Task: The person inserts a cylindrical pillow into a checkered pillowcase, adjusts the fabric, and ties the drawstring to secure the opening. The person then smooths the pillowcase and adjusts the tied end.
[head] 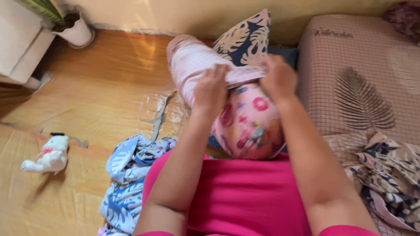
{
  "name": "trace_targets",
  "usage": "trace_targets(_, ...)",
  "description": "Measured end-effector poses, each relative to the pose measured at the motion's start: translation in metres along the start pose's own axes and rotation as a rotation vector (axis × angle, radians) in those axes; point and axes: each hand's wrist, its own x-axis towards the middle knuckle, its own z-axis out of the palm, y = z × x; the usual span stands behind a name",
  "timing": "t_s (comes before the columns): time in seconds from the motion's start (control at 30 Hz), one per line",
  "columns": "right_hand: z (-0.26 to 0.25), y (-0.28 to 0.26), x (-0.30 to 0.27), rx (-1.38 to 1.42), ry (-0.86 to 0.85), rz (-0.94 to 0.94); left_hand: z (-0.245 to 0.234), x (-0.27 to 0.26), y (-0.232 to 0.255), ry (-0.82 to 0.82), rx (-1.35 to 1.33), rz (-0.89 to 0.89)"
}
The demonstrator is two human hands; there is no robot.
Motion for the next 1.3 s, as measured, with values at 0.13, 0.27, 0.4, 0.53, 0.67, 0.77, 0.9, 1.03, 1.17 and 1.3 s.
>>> trace_targets(0.13, 0.039, 0.096, -0.013, -0.049, -0.144, 0.187, 0.038, -0.041, -0.060, -0.550, 0.027, -0.571)
trace_targets(0.27, 0.076, 0.158, -0.036, 0.204, -0.885, 0.694, 0.087, -0.103, -0.063, -1.484, -0.311, -0.780)
trace_targets(0.4, 0.084, 0.176, -0.046, 0.490, -0.879, 0.529, 0.139, -0.152, -0.042, -1.356, -0.734, -1.098)
trace_targets(0.53, 0.077, 0.175, -0.052, 0.472, -0.963, 0.597, 0.167, -0.180, -0.049, -1.241, -0.555, -1.045)
trace_targets(0.67, 0.069, 0.182, -0.068, 0.333, -1.155, 0.776, 0.174, -0.191, -0.056, -1.204, -0.099, -0.950)
trace_targets(0.77, 0.058, 0.192, -0.078, 0.214, -1.266, 0.844, 0.175, -0.188, -0.045, -1.437, -0.294, -0.911)
trace_targets(0.9, 0.038, 0.182, -0.062, 0.273, -1.084, 0.784, 0.157, -0.145, -0.036, -1.182, -0.965, -1.103)
trace_targets(1.03, 0.014, 0.141, -0.024, 0.556, -0.520, 0.538, 0.122, -0.057, -0.043, -0.439, -1.426, -1.092)
trace_targets(1.17, -0.009, 0.090, -0.013, 0.663, -0.289, 0.373, 0.066, -0.011, -0.048, -0.071, -1.588, -0.830)
trace_targets(1.3, -0.023, 0.051, -0.014, 0.545, -0.341, 0.038, 0.026, 0.003, -0.027, 0.029, -1.614, -0.731)
